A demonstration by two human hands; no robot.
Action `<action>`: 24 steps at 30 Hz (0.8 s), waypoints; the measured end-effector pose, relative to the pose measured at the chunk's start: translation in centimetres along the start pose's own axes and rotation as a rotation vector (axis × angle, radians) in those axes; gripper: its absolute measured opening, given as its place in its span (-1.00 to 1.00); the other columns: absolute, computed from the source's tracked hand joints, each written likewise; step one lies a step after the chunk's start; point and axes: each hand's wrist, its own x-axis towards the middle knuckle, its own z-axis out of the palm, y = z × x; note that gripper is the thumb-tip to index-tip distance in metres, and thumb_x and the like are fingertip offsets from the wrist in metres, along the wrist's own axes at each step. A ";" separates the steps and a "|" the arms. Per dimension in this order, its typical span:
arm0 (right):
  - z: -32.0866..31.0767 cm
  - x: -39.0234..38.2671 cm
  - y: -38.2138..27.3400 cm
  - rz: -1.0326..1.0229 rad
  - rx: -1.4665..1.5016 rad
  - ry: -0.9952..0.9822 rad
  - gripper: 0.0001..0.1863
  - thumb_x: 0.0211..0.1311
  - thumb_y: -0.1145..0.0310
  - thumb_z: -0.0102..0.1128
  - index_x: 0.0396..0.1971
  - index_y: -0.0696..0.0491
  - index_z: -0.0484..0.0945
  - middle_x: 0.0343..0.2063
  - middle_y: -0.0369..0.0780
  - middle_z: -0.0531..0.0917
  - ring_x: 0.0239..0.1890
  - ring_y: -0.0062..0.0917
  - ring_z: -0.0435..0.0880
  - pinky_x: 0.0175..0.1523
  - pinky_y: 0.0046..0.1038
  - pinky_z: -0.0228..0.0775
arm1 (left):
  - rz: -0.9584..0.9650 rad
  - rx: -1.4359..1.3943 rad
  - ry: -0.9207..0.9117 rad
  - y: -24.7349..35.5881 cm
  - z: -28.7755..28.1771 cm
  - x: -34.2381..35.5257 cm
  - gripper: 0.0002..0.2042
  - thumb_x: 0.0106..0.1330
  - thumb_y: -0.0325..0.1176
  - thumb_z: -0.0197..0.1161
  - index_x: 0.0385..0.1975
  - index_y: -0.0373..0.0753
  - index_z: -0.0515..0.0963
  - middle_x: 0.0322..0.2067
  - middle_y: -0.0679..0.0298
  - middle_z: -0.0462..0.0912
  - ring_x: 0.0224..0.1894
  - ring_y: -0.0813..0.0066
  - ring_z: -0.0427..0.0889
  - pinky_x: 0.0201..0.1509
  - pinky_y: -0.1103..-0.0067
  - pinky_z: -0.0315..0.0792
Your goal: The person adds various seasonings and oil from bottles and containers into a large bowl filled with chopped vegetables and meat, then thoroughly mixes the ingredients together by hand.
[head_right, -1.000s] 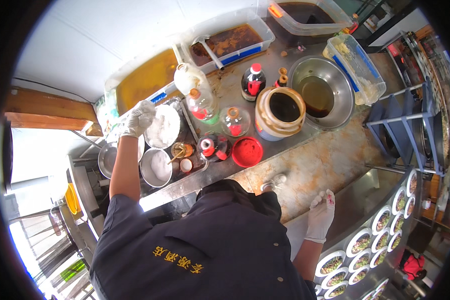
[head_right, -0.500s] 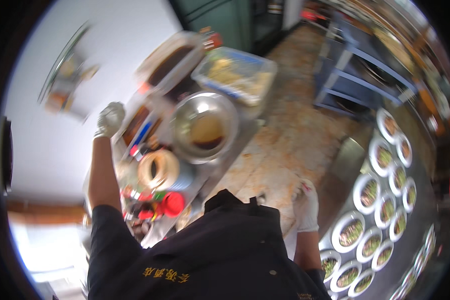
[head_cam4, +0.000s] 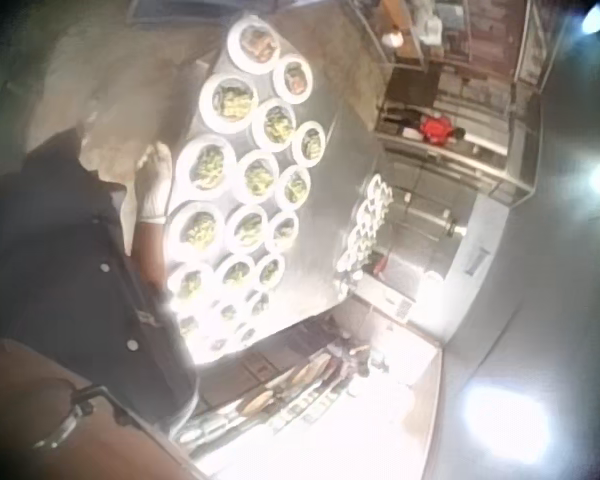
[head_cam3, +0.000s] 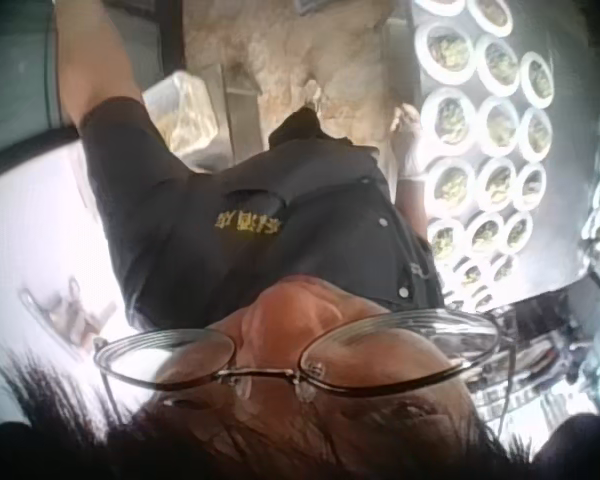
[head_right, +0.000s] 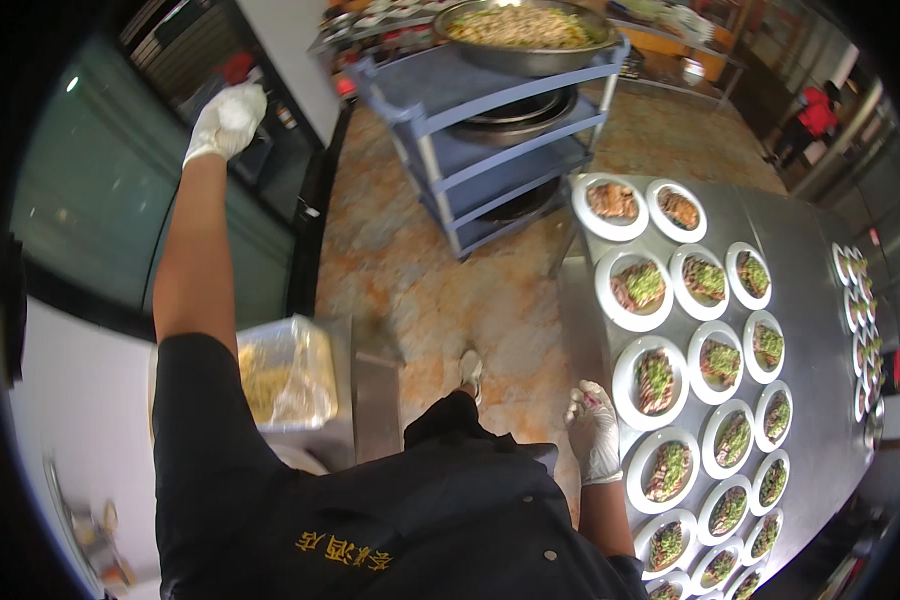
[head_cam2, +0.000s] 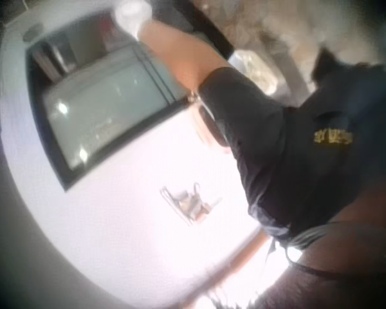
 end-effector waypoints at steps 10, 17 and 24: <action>3.2 8.4 -4.0 -0.447 0.385 0.361 -0.79 0.24 0.41 0.22 -0.14 0.06 0.53 -0.27 -0.19 0.65 -0.32 -0.51 0.65 -0.22 -0.53 0.57 | 0.220 0.699 -0.493 -0.7 20.9 47.0 -0.89 0.21 -0.49 0.10 -0.44 -0.36 0.56 -0.45 0.12 0.62 -0.33 0.20 0.65 -0.25 0.38 0.58; 4.3 20.8 -6.7 -0.522 0.457 0.488 -0.77 0.29 0.37 0.14 -0.09 0.06 0.49 -0.33 -0.21 0.60 -0.39 -0.51 0.60 -0.31 -0.55 0.58 | 0.558 1.987 -0.326 -12.2 31.3 57.7 -0.82 0.19 -0.42 0.07 -0.35 -0.39 0.55 -0.33 0.05 0.62 -0.29 0.23 0.64 -0.28 0.37 0.50; 13.7 43.0 -17.4 -0.335 0.020 0.032 -0.72 0.35 0.36 0.07 -0.03 0.17 0.47 -0.16 -0.12 0.60 -0.18 -0.40 0.58 -0.08 -0.38 0.46 | 0.857 1.562 -0.118 -19.2 33.8 61.0 -0.73 0.30 -0.28 0.09 -0.13 -0.25 0.61 -0.30 0.09 0.69 -0.32 0.29 0.68 -0.11 0.48 0.50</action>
